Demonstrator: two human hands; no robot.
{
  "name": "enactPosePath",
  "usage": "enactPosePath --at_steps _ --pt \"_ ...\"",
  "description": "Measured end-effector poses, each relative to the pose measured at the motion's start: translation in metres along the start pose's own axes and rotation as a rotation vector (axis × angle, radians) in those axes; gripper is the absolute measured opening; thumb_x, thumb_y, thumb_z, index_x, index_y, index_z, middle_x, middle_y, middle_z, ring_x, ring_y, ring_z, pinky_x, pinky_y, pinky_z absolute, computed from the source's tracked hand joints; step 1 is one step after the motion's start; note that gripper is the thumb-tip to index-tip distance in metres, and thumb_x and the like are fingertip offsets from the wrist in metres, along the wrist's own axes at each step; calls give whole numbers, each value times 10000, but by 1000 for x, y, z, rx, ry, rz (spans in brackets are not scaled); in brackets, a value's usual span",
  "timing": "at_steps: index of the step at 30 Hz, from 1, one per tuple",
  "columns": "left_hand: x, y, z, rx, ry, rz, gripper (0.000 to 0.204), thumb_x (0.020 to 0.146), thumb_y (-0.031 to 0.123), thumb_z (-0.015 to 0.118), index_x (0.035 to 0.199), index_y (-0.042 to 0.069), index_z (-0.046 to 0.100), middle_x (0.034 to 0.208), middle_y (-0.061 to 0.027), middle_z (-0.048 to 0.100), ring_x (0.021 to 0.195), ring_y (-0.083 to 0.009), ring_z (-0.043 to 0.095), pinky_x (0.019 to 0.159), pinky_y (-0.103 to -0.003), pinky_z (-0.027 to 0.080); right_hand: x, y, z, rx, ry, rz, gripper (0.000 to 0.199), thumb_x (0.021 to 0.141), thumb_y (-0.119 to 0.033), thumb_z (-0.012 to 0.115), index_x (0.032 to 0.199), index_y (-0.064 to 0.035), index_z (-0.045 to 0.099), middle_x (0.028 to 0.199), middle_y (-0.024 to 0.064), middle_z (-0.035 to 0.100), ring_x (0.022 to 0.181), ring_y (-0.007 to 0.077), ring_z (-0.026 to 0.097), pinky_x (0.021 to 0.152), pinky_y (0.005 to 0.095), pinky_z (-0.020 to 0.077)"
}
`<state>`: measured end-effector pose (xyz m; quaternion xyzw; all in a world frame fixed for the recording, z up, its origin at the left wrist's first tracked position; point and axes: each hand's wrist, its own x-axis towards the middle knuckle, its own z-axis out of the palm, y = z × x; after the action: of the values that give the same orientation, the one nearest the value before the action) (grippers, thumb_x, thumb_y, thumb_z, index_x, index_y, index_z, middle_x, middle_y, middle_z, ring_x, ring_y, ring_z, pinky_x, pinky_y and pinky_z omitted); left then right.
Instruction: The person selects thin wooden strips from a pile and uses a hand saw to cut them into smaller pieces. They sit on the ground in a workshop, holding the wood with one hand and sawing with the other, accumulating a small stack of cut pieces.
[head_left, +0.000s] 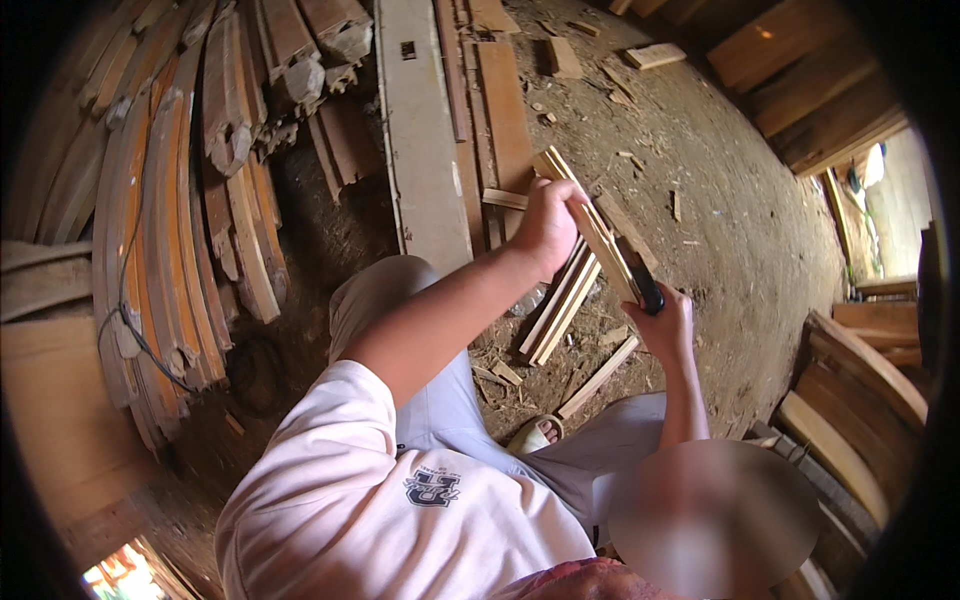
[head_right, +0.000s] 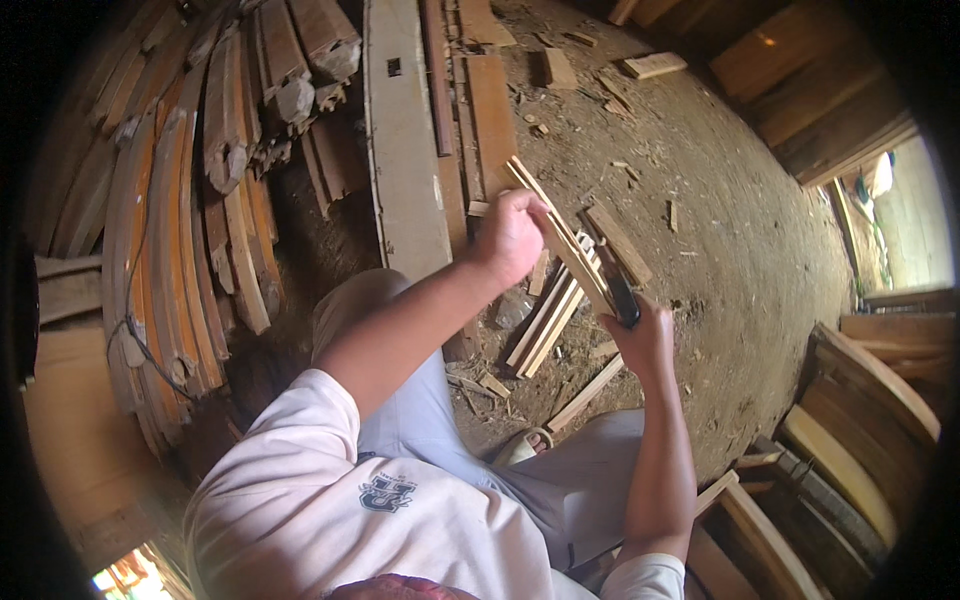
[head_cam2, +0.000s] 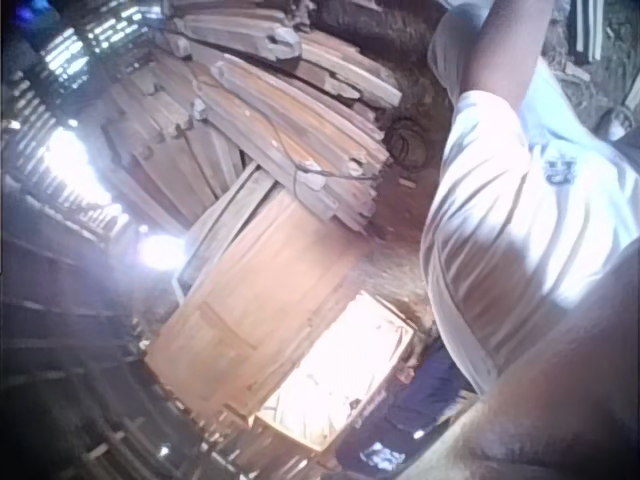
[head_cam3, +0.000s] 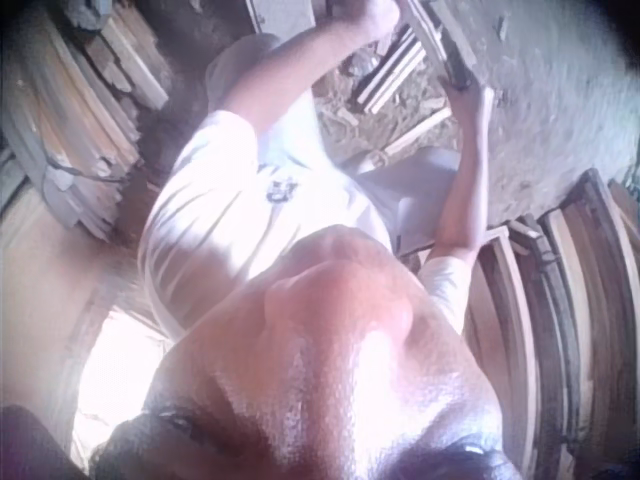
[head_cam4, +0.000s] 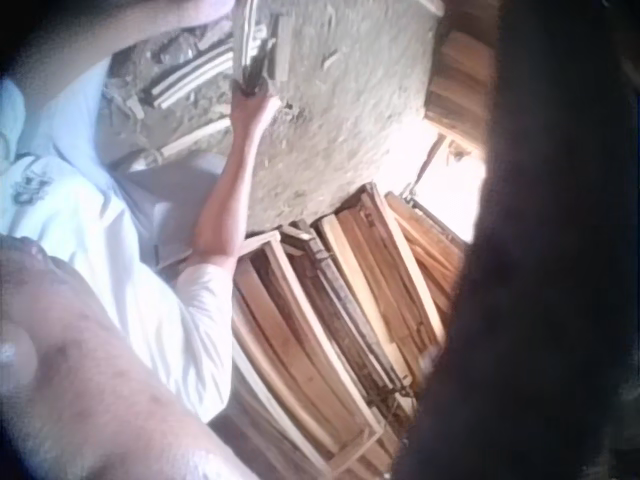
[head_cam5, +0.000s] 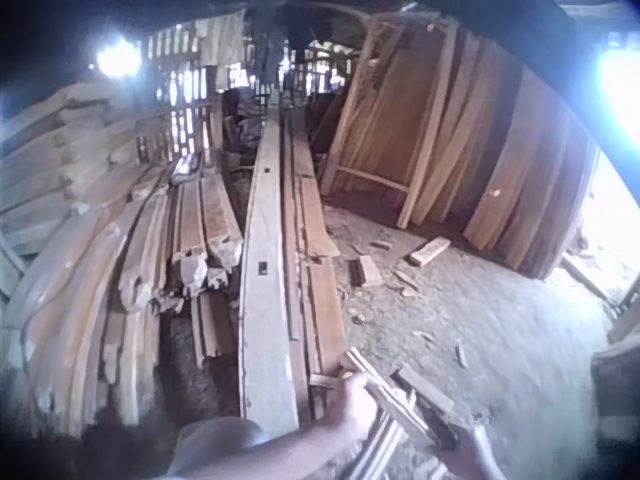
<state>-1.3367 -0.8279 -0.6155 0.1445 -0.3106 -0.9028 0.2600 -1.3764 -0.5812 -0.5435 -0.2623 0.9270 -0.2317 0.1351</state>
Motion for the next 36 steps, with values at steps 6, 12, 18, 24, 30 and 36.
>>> enactPosePath --at_steps 6,12,18,24,30,36 --pt "-10 35 13 -20 -215 -276 116 960 8 631 1064 -41 639 1052 -115 664 1071 -226 596 1052 -371 408 -1 16 -6 105 -150 99 320 729 -217 905 870 -23 692 713 97 660 655 221 611 666 396 510" --pt "-11 39 8 381 -101 -102 371 926 42 734 1220 0 511 1199 -103 612 1078 -197 592 975 -330 457 2 15 -18 115 -190 98 318 715 -199 894 856 -10 681 729 121 677 668 253 629 674 412 508" --pt "-48 41 68 1495 -587 1030 677 808 128 814 1357 -6 441 1303 -190 505 1304 -358 464 1157 -496 317 -3 34 -26 185 -134 90 368 665 -159 913 948 -12 731 797 134 731 735 242 685 724 400 535" --pt "-63 -18 74 2162 -1290 1074 562 834 415 760 1183 15 577 1126 -129 613 1145 -279 597 1122 -451 426 -3 46 -30 206 -186 25 374 647 -182 942 913 -20 735 787 123 733 709 255 663 693 388 517" --pt "-31 -30 62 2047 -1466 1178 463 887 440 695 1029 24 549 888 -64 569 825 -235 628 722 -378 530 -2 61 -29 266 -278 -1 363 687 -245 929 915 -20 758 784 143 727 736 270 690 718 395 531" --pt "-20 -16 25 1991 -1494 879 479 905 491 695 990 38 567 809 -97 583 776 -255 653 667 -371 544 8 63 -32 383 -232 148 419 799 -439 900 947 -64 788 779 28 756 694 119 668 659 329 504"
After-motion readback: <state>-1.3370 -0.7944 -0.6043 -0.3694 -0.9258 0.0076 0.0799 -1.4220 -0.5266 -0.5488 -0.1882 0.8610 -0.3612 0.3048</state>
